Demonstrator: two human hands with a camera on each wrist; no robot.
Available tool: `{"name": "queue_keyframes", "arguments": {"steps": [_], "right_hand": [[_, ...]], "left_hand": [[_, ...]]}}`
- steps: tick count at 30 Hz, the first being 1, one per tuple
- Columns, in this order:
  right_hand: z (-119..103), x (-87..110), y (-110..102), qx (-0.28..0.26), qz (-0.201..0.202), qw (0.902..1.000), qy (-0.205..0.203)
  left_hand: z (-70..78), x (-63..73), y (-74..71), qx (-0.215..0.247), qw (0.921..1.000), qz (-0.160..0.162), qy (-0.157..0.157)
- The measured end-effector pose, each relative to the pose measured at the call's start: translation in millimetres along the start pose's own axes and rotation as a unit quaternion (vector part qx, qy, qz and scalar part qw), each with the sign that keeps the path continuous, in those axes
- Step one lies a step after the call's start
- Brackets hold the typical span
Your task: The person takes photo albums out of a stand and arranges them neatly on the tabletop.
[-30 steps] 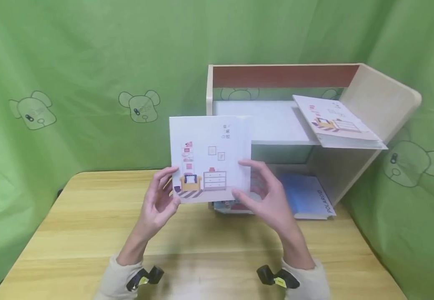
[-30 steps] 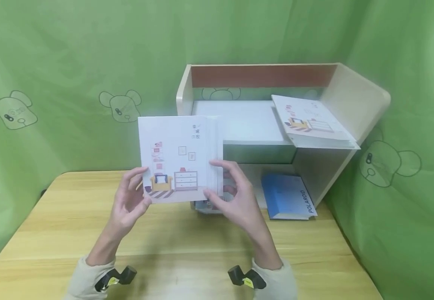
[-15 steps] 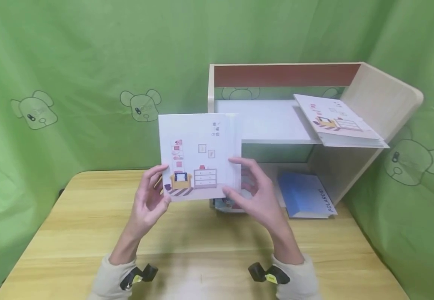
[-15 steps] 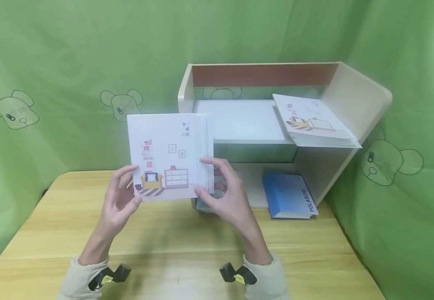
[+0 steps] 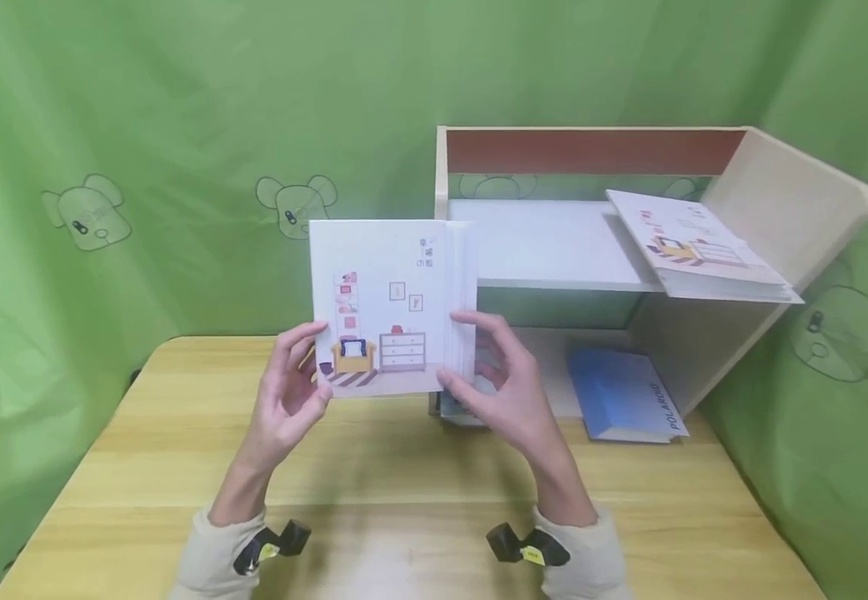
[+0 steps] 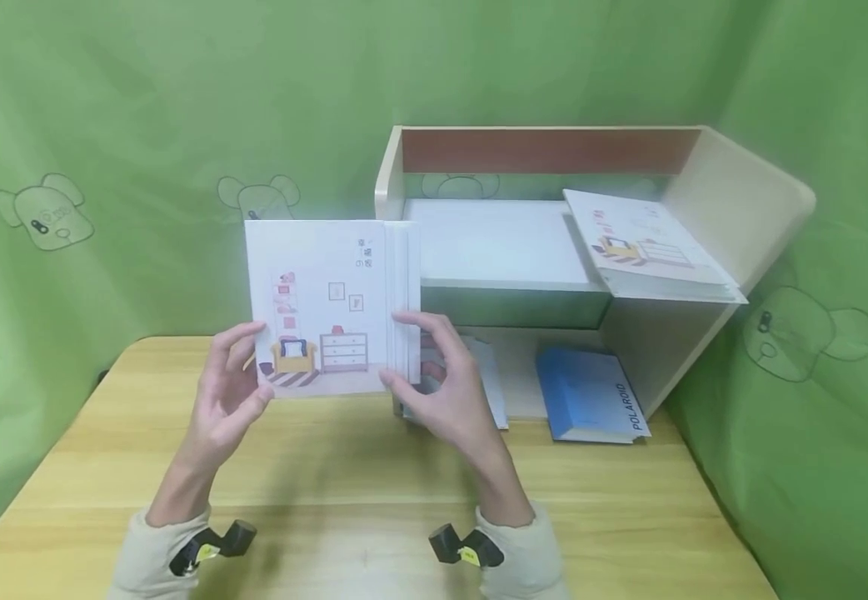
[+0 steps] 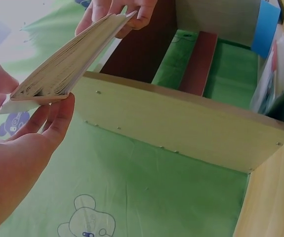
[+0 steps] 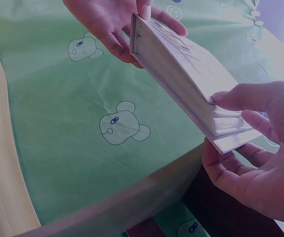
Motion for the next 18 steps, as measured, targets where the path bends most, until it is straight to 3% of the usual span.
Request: {"name": "queue_keyframes", "arguments": {"steps": [8,18], "right_hand": [[-1,-3.6,15,-0.025,0.002,0.9995,-0.016],[-3,-3.5,30,-0.039,0.006,0.9990,-0.019]], "left_hand": [[6.2,-3.6,-10.1,0.014,0.9992,0.006,0.036],[14.0,-4.5,-21.2,0.008,0.9987,0.017,0.047]]}}
Point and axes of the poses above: each hand's wrist, its own x-axis away from the middle knuckle, its own y-axis out of the palm, z = x × y, the point moved 6 cm from there along -x, towards the middle knuckle, and after that the axes turned 15 degrees about z, right-handed, at the moved point
